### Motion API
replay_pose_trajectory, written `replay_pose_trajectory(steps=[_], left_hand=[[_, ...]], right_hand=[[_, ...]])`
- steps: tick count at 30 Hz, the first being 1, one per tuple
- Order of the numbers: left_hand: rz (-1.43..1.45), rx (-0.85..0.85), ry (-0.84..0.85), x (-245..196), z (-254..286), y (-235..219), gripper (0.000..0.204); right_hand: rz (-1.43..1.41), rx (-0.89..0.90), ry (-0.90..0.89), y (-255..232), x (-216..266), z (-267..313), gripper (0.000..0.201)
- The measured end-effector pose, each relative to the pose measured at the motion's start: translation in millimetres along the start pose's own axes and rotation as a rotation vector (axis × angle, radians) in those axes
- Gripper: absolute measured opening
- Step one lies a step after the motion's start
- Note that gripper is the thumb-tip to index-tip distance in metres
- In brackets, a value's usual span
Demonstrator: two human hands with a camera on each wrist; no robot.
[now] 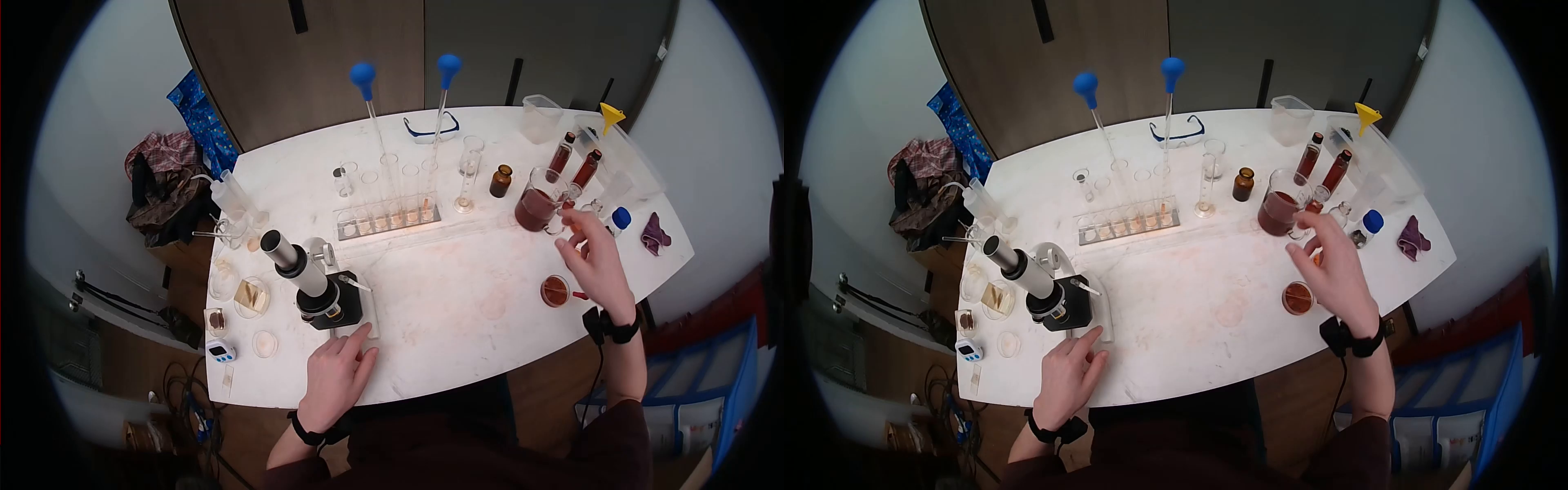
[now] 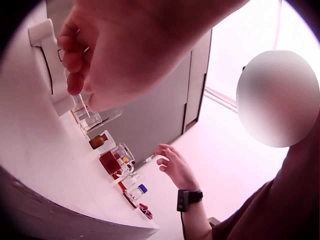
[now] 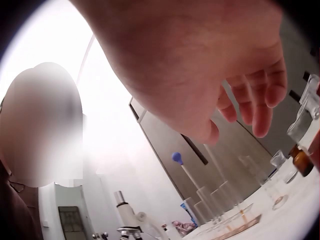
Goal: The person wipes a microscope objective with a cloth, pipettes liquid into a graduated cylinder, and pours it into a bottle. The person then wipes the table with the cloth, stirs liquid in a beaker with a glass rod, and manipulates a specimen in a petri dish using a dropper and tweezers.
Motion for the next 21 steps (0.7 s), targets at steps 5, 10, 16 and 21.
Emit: replay_pose_trajectory(steps=[5,10,16,21], left_hand=[[0.126,-0.163,-0.191,37.2,36.3,-14.4,0.025],[0.24,-0.256,-0.349,67.6,68.3,-1.7,0.018],[0.278,-0.308,-0.35,78.3,79.8,12.0,0.013],[0.252,-0.313,-0.313,72.1,77.2,9.1,0.013]], right_hand=[[0.209,-0.012,0.169,-18.2,-105.5,-46.8,0.037],[0.195,0.257,0.534,2.5,-136.4,-50.2,0.034],[-0.162,0.283,0.61,17.4,-145.2,-49.1,0.035],[-0.412,0.265,0.742,27.3,-140.6,-44.9,0.031]])
Point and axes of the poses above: each hand's wrist, its own z-axis away from the middle knuckle, its own y-axis out of the palm, x = y × z, the point moved 6 cm from there along -z, towards the middle knuckle, and after that the axes turned 7 degrees about -z, right-handed, at the moved point
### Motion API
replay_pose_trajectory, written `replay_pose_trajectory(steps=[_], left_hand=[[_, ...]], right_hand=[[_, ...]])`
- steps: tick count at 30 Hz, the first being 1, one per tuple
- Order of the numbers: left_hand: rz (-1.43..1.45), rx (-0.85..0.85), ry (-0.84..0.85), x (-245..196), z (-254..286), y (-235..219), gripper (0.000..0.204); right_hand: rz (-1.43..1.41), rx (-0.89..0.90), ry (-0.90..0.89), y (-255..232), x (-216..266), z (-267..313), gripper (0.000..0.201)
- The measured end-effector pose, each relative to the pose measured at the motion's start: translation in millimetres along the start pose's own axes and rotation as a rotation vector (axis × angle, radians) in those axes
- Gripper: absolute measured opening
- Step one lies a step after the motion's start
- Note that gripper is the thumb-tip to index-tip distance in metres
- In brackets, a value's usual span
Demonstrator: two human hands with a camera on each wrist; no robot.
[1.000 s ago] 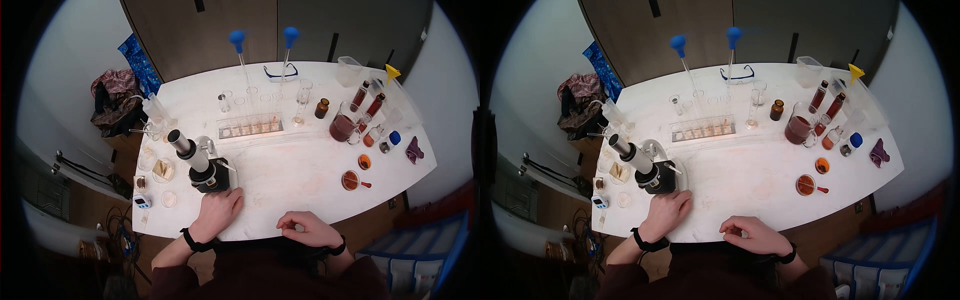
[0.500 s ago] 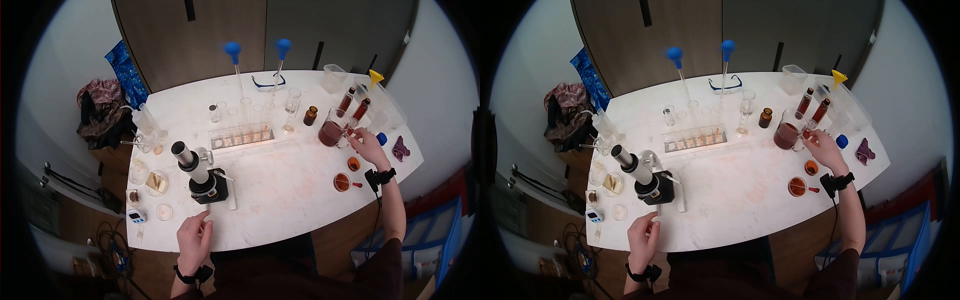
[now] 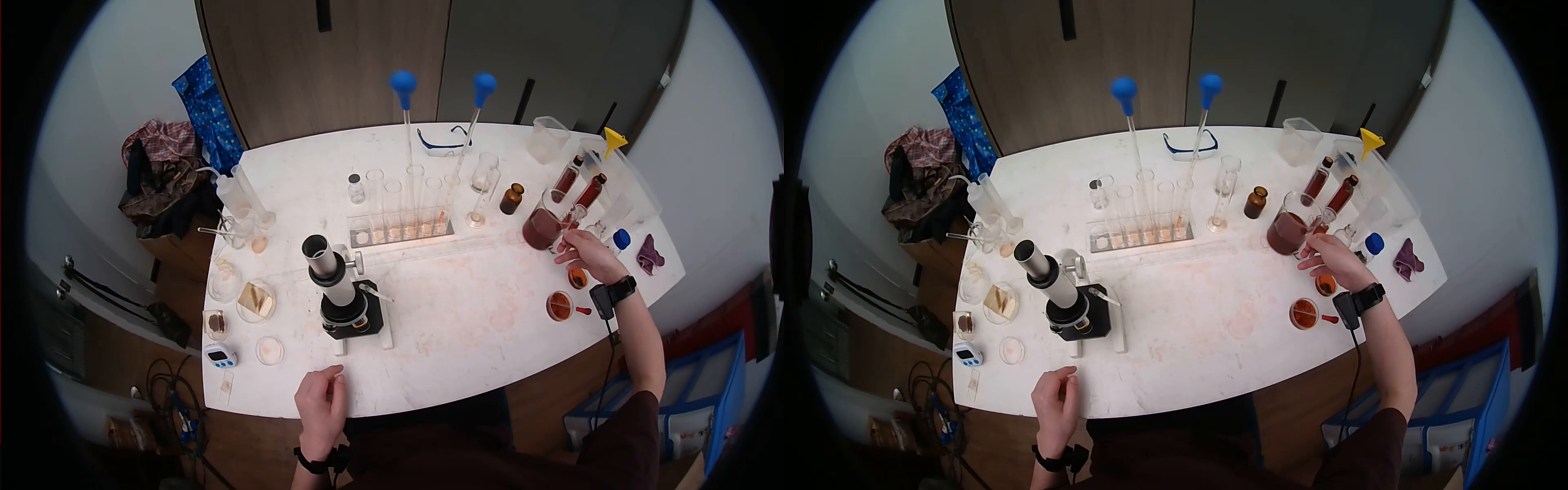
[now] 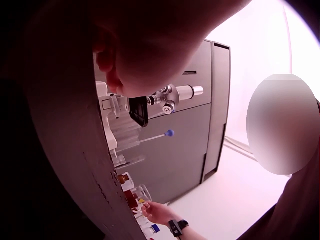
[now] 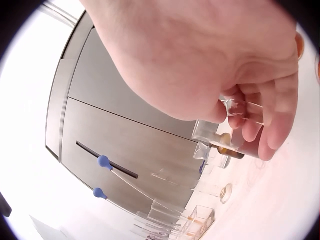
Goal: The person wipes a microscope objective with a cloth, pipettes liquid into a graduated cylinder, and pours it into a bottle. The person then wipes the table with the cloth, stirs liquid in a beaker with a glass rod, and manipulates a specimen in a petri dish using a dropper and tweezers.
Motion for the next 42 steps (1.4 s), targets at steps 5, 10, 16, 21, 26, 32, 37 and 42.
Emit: replay_pose_trajectory(steps=[5,10,16,21,26,32,37,42], left_hand=[[-0.003,0.029,0.006,-2.0,0.5,-0.3,0.012],[-0.003,0.024,0.019,-2.1,0.5,-0.4,0.012],[-0.002,0.015,0.026,-2.0,0.9,-0.3,0.012],[0.058,0.104,-0.027,-3.9,-2.4,-8.5,0.014],[0.009,0.056,0.09,-15.9,-25.4,-55.7,0.019],[-0.28,-0.252,0.273,-43.2,-95.6,-154.6,0.027],[-0.597,-0.4,0.255,-13.6,-182.7,-191.7,0.037],[-0.606,-0.207,0.099,58.8,-238.4,-176.6,0.046]], right_hand=[[-0.102,0.02,-0.011,19.4,-3.0,10.9,0.033],[-0.159,0.134,-0.014,45.0,-4.3,37.2,0.032],[-0.149,0.236,0.023,82.3,0.0,81.6,0.031],[-0.129,0.389,0.003,110.1,-6.0,105.4,0.028],[-0.038,0.483,0.015,128.2,-16.4,117.3,0.026],[0.048,0.538,0.001,140.5,-29.7,119.8,0.024],[0.041,0.53,-0.027,143.2,-31.1,121.6,0.026],[0.025,0.527,-0.035,146.2,-31.4,121.4,0.025]])
Point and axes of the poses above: each hand's wrist, its own z-axis away from the middle knuckle, its own y-axis out of the palm, x = y × z, the point moved 6 cm from there along -z, towards the middle knuckle, and after that the axes turned 7 degrees about -z, right-handed, at the moved point
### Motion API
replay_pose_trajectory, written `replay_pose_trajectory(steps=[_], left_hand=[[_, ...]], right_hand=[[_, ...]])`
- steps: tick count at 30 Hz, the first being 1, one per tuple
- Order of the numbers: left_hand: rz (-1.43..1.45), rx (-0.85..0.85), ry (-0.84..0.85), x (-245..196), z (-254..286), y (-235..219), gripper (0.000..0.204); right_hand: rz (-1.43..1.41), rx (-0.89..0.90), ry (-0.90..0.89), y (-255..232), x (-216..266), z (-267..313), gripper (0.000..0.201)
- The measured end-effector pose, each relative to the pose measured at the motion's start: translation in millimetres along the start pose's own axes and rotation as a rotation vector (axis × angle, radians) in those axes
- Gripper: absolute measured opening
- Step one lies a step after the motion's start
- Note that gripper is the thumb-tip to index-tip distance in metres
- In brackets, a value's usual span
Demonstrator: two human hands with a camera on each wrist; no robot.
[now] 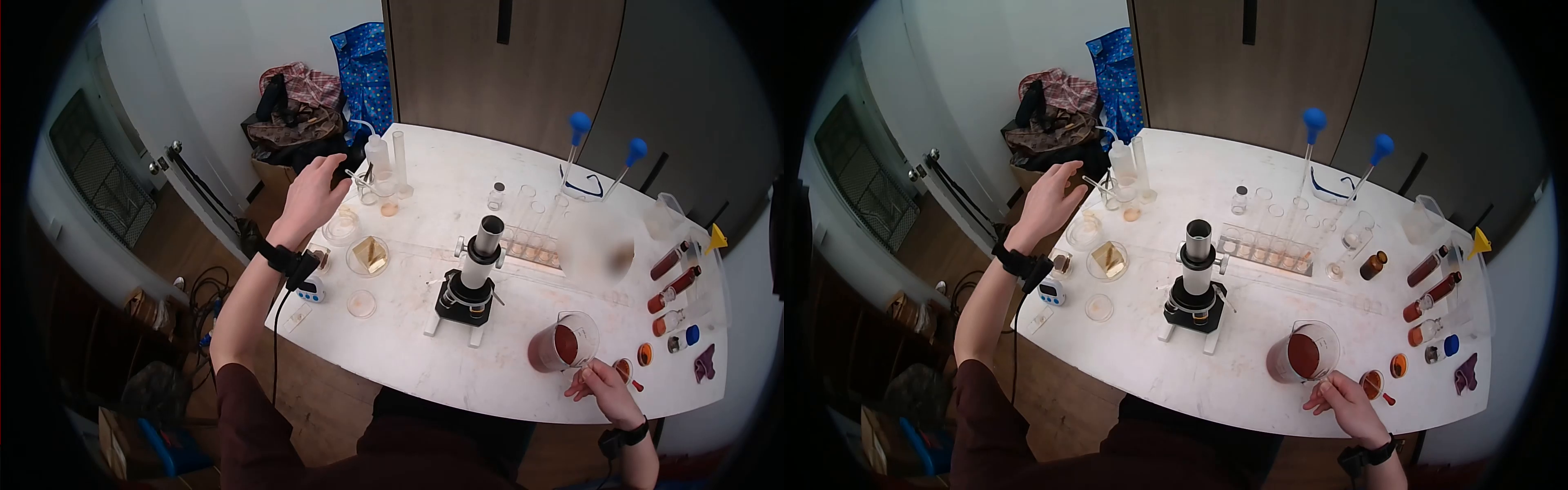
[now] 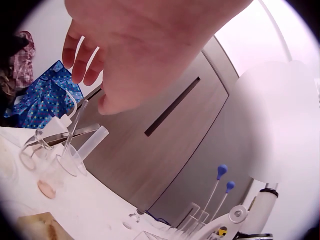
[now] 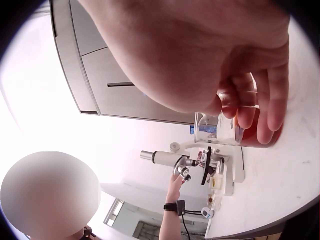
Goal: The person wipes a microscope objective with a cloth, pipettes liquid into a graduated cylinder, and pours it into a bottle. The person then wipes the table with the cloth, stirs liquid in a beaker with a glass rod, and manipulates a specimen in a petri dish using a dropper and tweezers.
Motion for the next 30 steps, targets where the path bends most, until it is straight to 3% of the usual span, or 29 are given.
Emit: replay_pose_trajectory(steps=[5,12,30], left_hand=[[0.064,0.16,-0.15,15.2,-15.7,34.5,0.044],[0.132,0.133,-0.162,26.0,-29.9,53.6,0.029],[0.193,-0.113,-0.087,-10.1,-57.8,-16.7,0.026]], right_hand=[[-0.023,-0.009,-0.027,-0.4,-3.1,1.1,0.023],[-0.087,-0.019,-0.016,-1.6,-7.4,2.1,0.022],[-0.083,0.013,-0.017,-0.4,-10.5,0.0,0.027]])
Point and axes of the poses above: each hand's wrist, its own z-axis away from the middle knuckle, its own y-axis out of the palm, x = y × z, the point moved 6 cm from there along -z, towards the middle knuckle, and after that the axes turned 7 degrees about -z, right-handed, at the moved point
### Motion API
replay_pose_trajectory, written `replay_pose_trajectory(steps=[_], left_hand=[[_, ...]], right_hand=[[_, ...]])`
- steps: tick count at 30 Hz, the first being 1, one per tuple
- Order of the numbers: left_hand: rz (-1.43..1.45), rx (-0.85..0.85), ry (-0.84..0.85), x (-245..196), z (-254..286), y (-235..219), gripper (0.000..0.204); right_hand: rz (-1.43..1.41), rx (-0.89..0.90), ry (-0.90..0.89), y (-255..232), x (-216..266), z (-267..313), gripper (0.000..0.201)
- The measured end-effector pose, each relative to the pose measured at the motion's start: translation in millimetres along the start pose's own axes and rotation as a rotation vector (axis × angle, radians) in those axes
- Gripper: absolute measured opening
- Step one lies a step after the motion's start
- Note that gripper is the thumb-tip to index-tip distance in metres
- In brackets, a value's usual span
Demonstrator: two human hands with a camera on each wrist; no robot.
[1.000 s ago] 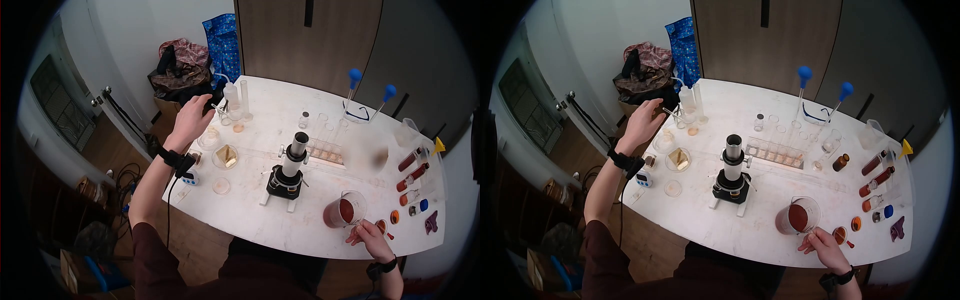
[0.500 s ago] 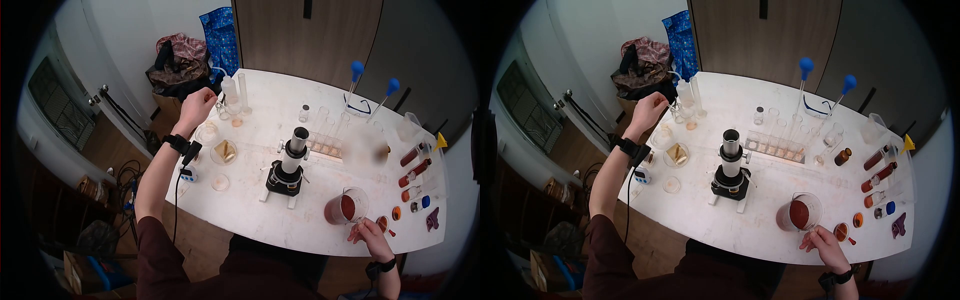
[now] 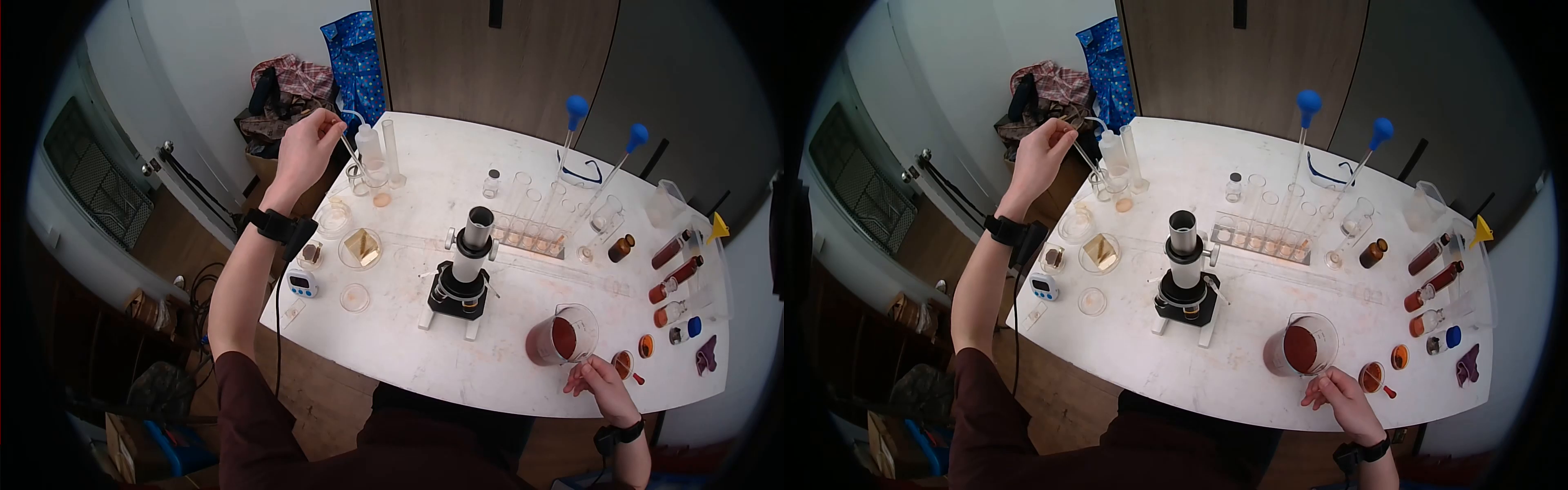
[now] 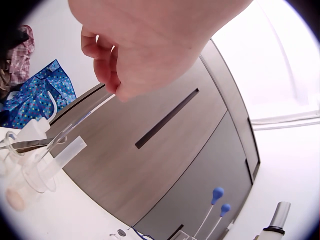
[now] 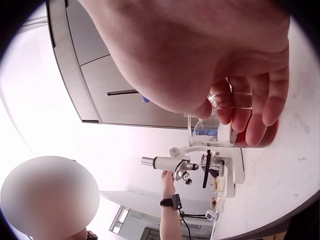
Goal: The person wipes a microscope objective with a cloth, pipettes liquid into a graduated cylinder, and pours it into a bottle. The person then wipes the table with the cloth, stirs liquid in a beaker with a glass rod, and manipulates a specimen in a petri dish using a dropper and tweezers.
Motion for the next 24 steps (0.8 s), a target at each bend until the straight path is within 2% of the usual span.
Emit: replay_pose_trajectory(steps=[8,10,11,13,15,18,20,21,23,24], left_hand=[[0.102,-0.066,0.039,-14.0,-6.7,-34.3,0.026],[0.19,-0.077,-0.035,-15.2,-4.3,-47.1,0.026],[0.189,-0.072,-0.03,-12.9,-4.6,-47.7,0.026],[0.279,-0.231,-0.014,1.6,-2.8,-58.2,0.026],[0.366,-0.24,-0.051,17.4,2.3,-64.1,0.027],[0.479,-0.262,-0.117,16.9,24.2,-73.5,0.025],[0.723,-0.226,-0.235,17.9,43.4,-73.6,0.02],[0.727,-0.221,-0.229,12.3,52.3,-74.7,0.02],[1.011,-0.164,-0.29,0.6,71.1,-68.6,0.015],[1.017,-0.153,-0.288,-9.4,79.3,-69.4,0.015]], right_hand=[[-0.012,-0.011,-0.027,1.1,0.1,0.1,0.027],[-0.006,-0.009,-0.04,0.8,0.4,-0.7,0.027],[-0.004,-0.008,-0.052,1.6,-0.7,-0.5,0.028],[-0.002,-0.006,-0.048,1.7,-0.9,-1.2,0.026],[0.0,-0.008,-0.039,1.9,-1.9,0.5,0.025],[-0.014,-0.004,-0.081,3.7,-1.8,0.7,0.021],[-0.046,-0.022,-0.134,0.8,-4.5,2.9,0.015],[-0.051,-0.028,-0.136,1.8,-2.7,5.7,0.015],[0.093,-0.156,-0.18,-0.5,8.5,13.9,0.017],[0.089,-0.166,-0.176,-1.1,8.6,17.4,0.017]])
Point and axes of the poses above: each hand's wrist, its own z-axis away from the middle knuckle, its own y-axis out of the palm, x = y × z, the point moved 6 cm from there along -z, towards the middle knuckle, and after that the axes turned 7 degrees about -z, right-handed, at the moved point
